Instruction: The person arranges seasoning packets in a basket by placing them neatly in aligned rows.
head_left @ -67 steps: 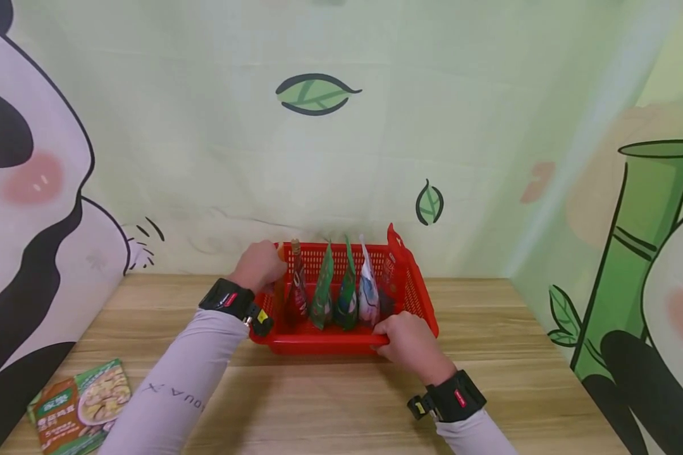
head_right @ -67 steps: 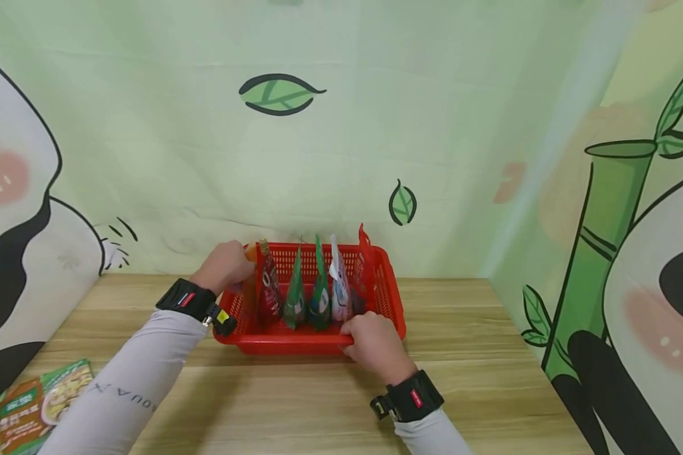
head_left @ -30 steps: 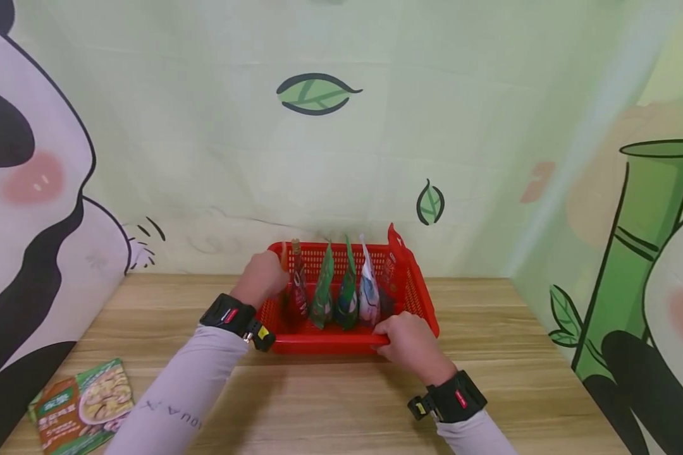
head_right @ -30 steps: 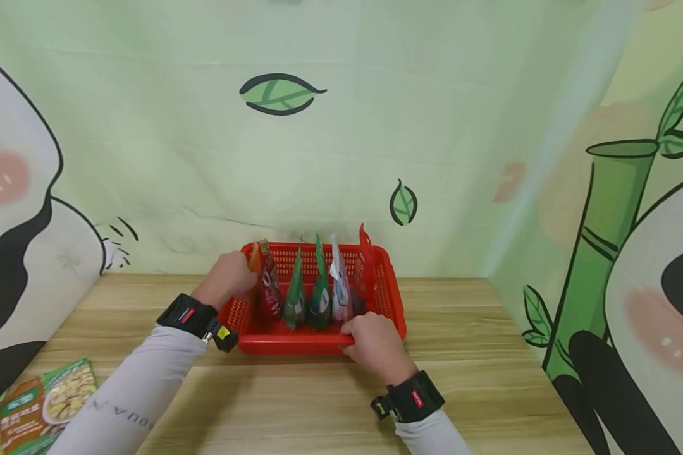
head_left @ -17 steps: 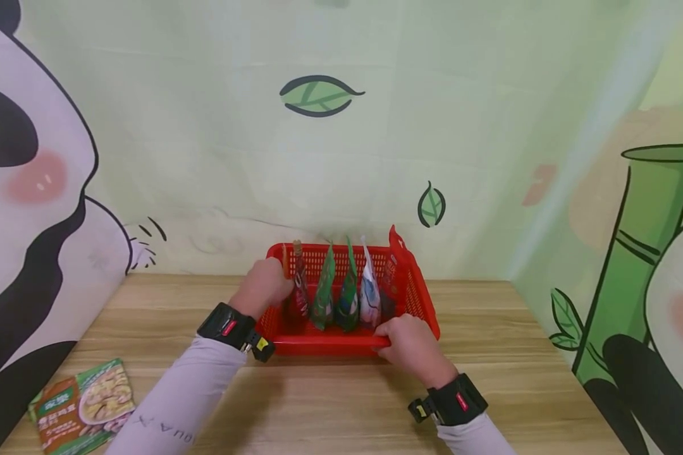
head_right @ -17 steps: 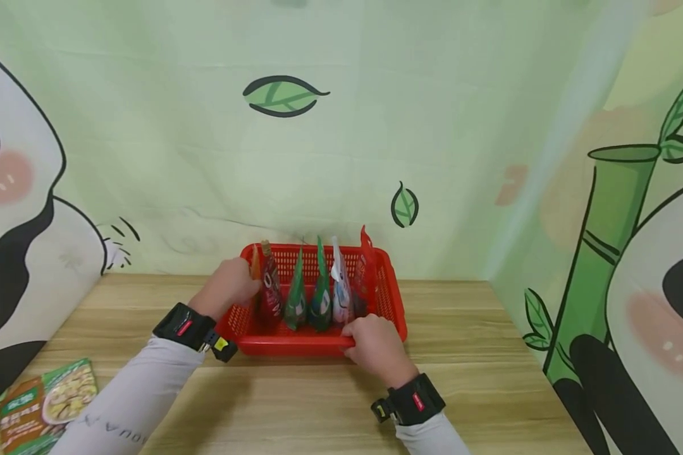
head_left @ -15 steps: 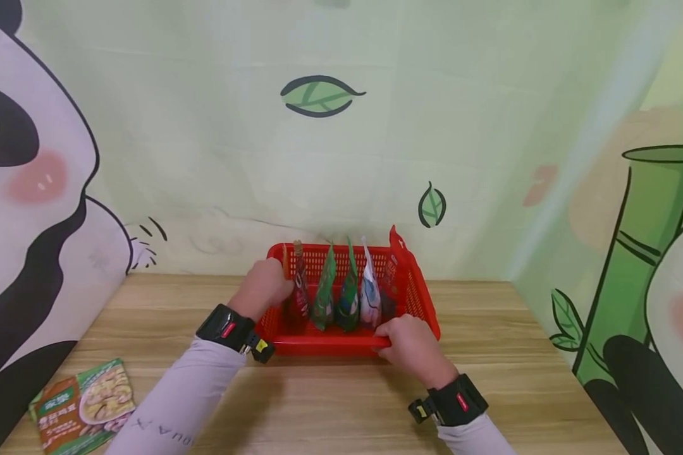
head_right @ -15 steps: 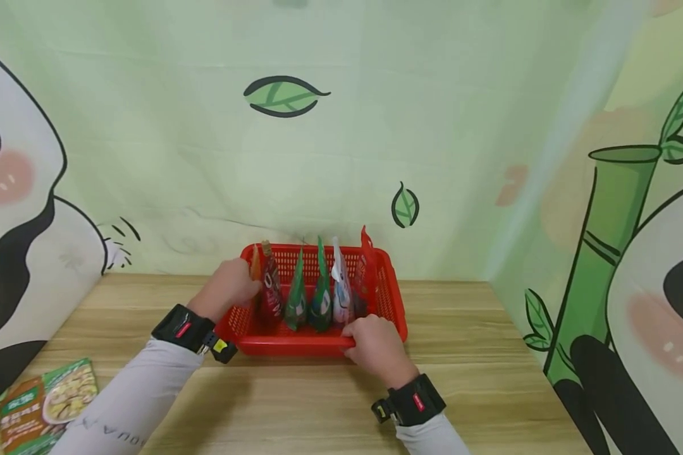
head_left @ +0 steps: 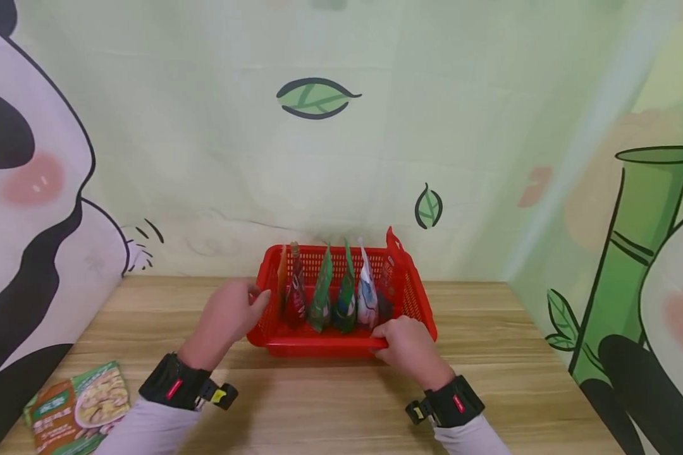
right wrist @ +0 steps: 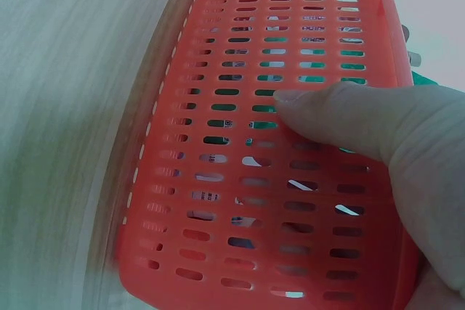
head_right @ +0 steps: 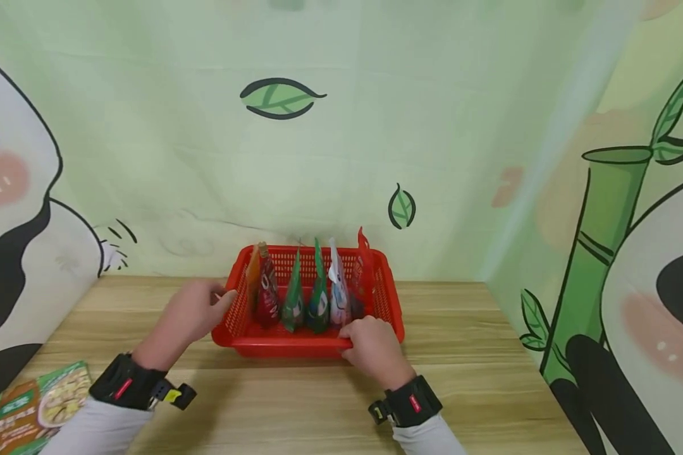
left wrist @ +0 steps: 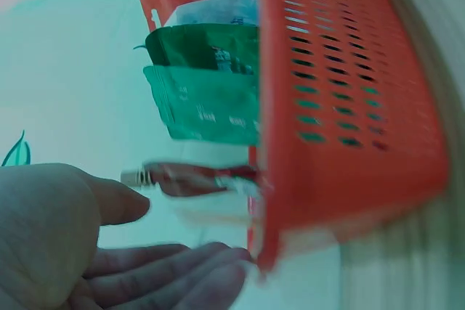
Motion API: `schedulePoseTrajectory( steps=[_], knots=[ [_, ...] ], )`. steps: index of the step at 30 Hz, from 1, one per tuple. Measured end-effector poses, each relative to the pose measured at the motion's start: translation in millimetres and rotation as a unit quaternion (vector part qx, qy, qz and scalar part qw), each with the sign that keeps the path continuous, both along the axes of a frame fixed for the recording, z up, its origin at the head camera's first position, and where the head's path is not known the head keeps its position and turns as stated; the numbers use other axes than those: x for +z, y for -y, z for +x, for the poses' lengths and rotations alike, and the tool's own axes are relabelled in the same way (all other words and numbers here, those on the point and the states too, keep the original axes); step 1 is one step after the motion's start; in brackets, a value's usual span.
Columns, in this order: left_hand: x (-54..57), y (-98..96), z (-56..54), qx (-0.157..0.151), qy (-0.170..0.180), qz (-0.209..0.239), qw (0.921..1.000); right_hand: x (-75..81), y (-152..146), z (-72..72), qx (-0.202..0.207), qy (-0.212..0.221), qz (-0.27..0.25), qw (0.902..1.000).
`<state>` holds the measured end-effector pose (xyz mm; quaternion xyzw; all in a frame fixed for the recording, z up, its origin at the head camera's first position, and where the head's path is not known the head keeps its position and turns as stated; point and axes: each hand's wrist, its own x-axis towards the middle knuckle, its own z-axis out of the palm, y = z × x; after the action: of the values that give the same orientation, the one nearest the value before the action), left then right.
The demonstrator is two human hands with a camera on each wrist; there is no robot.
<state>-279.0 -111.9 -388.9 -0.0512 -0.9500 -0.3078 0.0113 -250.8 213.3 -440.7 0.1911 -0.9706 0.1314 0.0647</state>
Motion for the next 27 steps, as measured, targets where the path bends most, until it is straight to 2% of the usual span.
schedulePoseTrajectory(
  steps=[6, 10, 12, 17, 19, 23, 27],
  knots=[
    [-17.7, 39.4, 30.3, 0.012, -0.058, -0.012, 0.9982, -1.0, -2, -0.2, -0.003, -0.006, 0.009, 0.9999],
    [-30.7, 72.5, 44.5, 0.011, -0.069, -0.046, 0.9965, -1.9, -2, -0.9, -0.001, -0.004, 0.008, 1.0000],
    [-37.4, 90.3, 51.9, 0.012, -0.062, -0.069, 0.9957, -2.4, -1, -1.1, 0.003, 0.003, 0.007, 1.0000],
    [-54.3, 135.3, 69.3, 0.016, -0.036, -0.124, 0.9915, -3.3, 1, -1.5, 0.006, 0.010, 0.013, 0.9999],
    [-59.3, 152.8, 75.9, 0.029, -0.026, -0.138, 0.9897, -3.4, 3, -1.6, 0.006, 0.009, 0.012, 0.9999],
    [-64.0, 180.4, 89.0, 0.082, 0.029, -0.162, 0.9830, -4.3, 4, -0.7, 0.003, 0.015, 0.004, 0.9999],
    [-68.1, 195.7, 100.4, 0.141, 0.104, -0.190, 0.9659, -5.6, 4, 0.4, -0.002, 0.021, 0.001, 0.9998]
  ],
)
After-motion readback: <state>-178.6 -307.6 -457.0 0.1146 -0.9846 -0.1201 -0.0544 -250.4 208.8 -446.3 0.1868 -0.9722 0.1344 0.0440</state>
